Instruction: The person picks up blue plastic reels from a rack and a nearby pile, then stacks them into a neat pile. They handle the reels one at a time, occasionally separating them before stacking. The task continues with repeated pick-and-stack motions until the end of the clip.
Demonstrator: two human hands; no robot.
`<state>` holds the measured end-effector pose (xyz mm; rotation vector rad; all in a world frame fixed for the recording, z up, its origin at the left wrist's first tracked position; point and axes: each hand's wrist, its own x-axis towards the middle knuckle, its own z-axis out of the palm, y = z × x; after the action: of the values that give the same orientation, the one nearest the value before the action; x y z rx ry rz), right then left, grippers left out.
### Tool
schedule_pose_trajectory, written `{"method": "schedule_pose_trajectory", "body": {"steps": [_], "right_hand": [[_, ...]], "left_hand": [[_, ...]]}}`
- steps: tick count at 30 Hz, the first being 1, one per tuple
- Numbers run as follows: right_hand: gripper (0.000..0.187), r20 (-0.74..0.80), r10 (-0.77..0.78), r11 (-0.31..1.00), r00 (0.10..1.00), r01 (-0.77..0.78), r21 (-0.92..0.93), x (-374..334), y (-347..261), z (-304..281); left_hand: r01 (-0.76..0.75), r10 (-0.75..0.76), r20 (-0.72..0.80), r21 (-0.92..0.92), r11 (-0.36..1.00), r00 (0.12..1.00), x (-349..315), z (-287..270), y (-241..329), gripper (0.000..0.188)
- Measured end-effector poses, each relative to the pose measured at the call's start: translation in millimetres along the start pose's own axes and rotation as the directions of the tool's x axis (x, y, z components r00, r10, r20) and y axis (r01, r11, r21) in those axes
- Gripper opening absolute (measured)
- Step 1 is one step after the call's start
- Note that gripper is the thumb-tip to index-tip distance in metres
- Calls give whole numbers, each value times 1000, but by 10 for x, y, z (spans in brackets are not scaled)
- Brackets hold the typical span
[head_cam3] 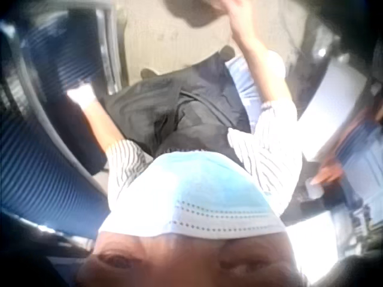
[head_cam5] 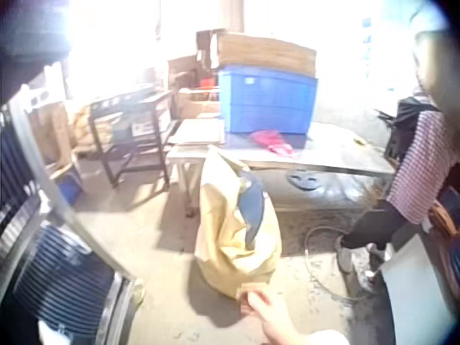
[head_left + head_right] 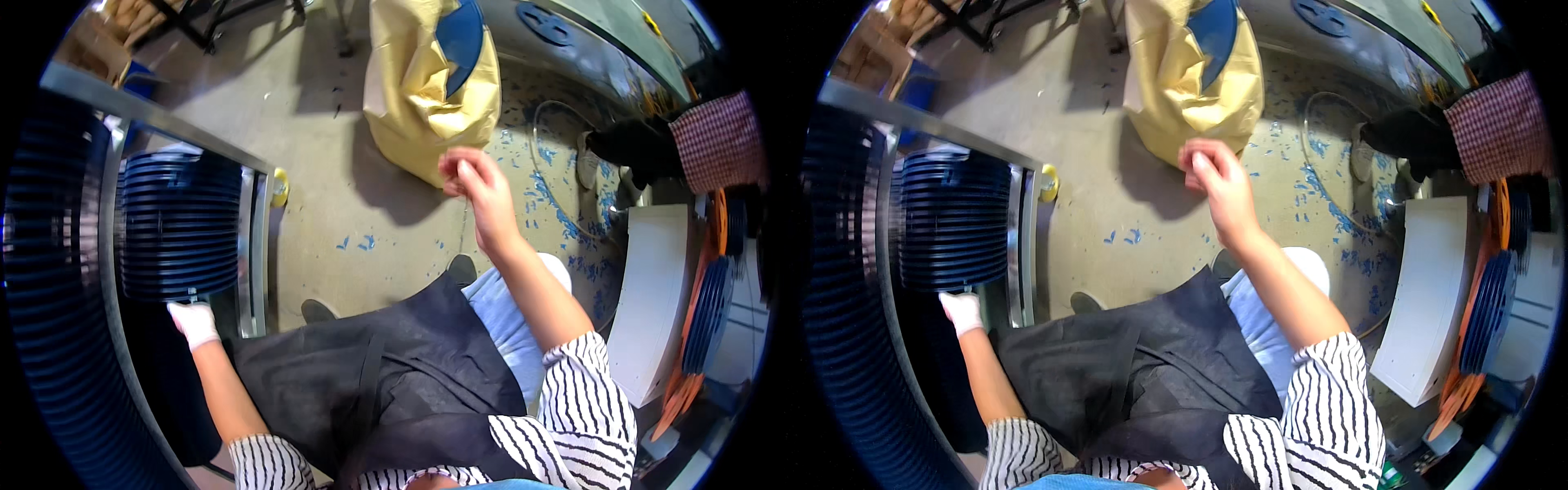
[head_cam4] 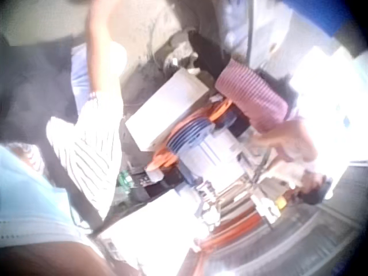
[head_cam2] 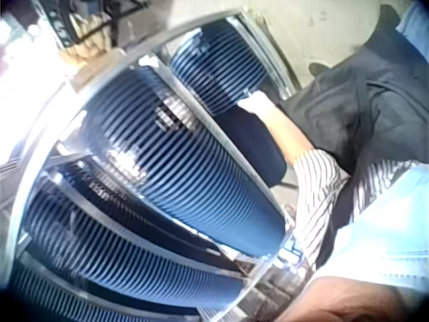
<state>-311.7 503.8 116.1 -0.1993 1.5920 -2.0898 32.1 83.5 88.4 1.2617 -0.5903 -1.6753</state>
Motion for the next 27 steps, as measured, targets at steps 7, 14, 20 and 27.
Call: {"method": "schedule_pose_trajectory", "body": {"steps": [7,14,20,27], "right_hand": [[54,-466,-441,878,767,263,-399,1721,234,-320],[37,-305,-260,792,916,22,-610,2295,387,-527],[32,-92,-438,636,894,236,-735,2102,-17,-46],[18,368,-532,231,763,548,-804,1763,-47,449]], "left_hand": [[-810,515,665,578,105,541,-1405,465,-828,59],[-996,-104,991,75,-46,80,-1629,2280,-2079,49],[-848,550,648,447,285,527,-1605,3745,-2907,80],[-482,182,558,456,748,810,-1331,3844,-2535,29]]}}
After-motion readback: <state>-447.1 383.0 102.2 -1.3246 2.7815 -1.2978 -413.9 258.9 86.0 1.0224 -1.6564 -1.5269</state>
